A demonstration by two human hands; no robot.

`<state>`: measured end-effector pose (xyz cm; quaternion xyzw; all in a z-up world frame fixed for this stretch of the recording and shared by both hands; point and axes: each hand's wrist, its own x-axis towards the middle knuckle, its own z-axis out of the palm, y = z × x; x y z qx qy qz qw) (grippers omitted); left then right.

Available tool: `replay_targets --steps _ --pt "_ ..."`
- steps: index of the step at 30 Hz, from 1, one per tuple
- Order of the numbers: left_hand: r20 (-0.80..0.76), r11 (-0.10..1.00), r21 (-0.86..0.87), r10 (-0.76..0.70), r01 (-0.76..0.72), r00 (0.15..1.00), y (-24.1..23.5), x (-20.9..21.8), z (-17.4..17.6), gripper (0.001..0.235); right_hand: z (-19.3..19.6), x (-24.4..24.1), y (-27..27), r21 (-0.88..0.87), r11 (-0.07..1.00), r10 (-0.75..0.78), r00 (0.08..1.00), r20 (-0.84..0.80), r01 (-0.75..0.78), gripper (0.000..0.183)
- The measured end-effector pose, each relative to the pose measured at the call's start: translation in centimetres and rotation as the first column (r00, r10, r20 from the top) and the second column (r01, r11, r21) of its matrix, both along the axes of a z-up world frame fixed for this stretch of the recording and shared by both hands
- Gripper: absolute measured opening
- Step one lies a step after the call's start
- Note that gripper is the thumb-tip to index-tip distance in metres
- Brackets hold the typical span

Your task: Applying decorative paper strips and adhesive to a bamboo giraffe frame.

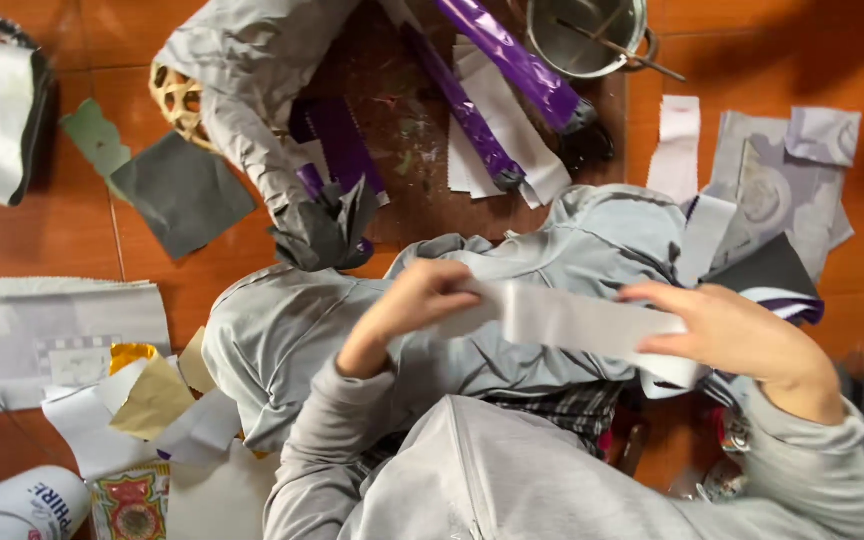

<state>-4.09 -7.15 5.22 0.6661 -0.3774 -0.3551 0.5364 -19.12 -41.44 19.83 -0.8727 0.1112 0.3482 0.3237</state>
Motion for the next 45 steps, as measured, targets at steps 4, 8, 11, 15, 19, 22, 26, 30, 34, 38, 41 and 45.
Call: replay_targets --steps 4,8,11,15,19,22,26,30,34,38,41,45 --pt "-0.05 0.988 0.15 0.036 -0.028 0.998 2.2 2.2 0.7 0.026 -6.6 -6.2 -8.9 0.119 0.985 0.112 0.987 0.111 -0.125 0.056" --pt "0.018 0.963 0.234 -0.144 0.136 0.989 2.4 1.0 -2.9 0.024 -13.3 -15.1 -18.9 -0.035 0.939 -0.332 0.869 -0.366 0.343 0.046" --pt "-0.007 0.967 0.221 -0.132 0.13 0.991 1.7 0.0 -5.5 0.022 -17.5 -18.5 -22.0 -0.101 0.964 -0.266 0.868 -0.419 0.246 0.056" --pt "-0.079 0.969 0.242 0.058 -0.037 0.995 1.3 -0.4 -3.5 0.024 -21.1 -20.9 -22.7 -0.481 0.877 -0.198 0.919 -0.341 0.011 0.049" --pt "-0.218 0.97 0.224 0.142 -0.092 0.966 1.2 -1.4 -4.6 0.022 -16.7 -9.9 -8.4 -0.77 0.638 -0.106 0.993 -0.046 0.032 0.033" --pt "-0.3 0.973 0.199 0.175 -0.118 0.938 1.2 -2.1 -5.6 0.018 -14.7 -1.4 2.3 -0.495 0.847 0.057 0.893 0.447 0.194 0.018" --pt "-0.237 0.976 0.183 0.163 -0.121 0.958 2.2 -2.2 -5.4 0.021 -11.3 4.2 11.7 0.241 0.963 -0.032 0.835 0.549 -0.121 0.036" --pt "-0.335 0.991 0.087 0.126 -0.102 0.934 3.3 -2.3 -5.0 0.023 -13.3 5.6 11.0 0.216 0.967 0.033 0.902 0.43 -0.138 0.021" --pt "-0.531 0.992 0.105 0.113 -0.067 0.84 3.8 -2.0 -4.5 0.025 -9.9 8.0 6.9 0.403 0.915 -0.17 0.907 0.385 0.001 0.019" --pt "-0.614 0.99 0.132 0.125 -0.054 0.779 3.5 -1.8 -4.9 0.024 -5.9 10.8 7.3 0.351 0.934 -0.067 0.927 0.37 -0.073 0.028" --pt "-0.631 0.991 0.126 0.113 -0.043 0.767 4.0 -1.8 -6.4 0.023 -11.4 10.0 9.5 0.197 0.924 0.23 0.889 0.396 -0.327 0.036" --pt "-0.674 0.991 0.127 0.115 -0.039 0.729 4.2 -1.6 -7.5 0.026 -15.6 8.7 9.9 0.227 0.895 0.285 0.883 0.372 -0.384 0.022"
